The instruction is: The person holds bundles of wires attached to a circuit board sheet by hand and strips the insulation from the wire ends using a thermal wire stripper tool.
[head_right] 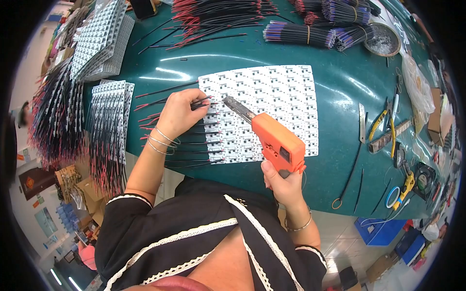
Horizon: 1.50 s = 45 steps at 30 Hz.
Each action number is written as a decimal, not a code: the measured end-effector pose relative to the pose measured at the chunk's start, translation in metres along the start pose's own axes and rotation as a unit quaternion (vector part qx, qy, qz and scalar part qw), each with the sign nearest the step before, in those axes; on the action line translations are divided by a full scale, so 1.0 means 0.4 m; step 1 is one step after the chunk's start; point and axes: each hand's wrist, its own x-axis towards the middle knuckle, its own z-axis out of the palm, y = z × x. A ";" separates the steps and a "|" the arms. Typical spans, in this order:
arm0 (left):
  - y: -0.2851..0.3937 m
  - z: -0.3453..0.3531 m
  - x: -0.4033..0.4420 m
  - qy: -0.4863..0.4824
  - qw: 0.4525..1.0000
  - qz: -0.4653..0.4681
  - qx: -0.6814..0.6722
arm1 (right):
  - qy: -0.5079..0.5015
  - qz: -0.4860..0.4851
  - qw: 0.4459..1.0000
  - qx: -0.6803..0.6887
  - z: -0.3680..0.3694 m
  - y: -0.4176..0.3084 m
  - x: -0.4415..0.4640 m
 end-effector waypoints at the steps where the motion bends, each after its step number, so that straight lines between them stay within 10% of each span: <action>1: 0.000 -0.003 0.000 -0.001 1.000 -0.001 -0.001 | -0.002 0.003 1.000 -0.005 -0.001 0.000 0.000; 34: -0.011 -0.033 0.001 -0.079 0.993 -0.026 -0.085 | -0.028 -0.052 0.998 -0.011 -0.008 -0.047 0.054; 45: -0.023 -0.049 -0.008 0.072 0.990 -0.022 -0.120 | -0.031 -0.051 0.998 0.009 -0.014 -0.038 0.067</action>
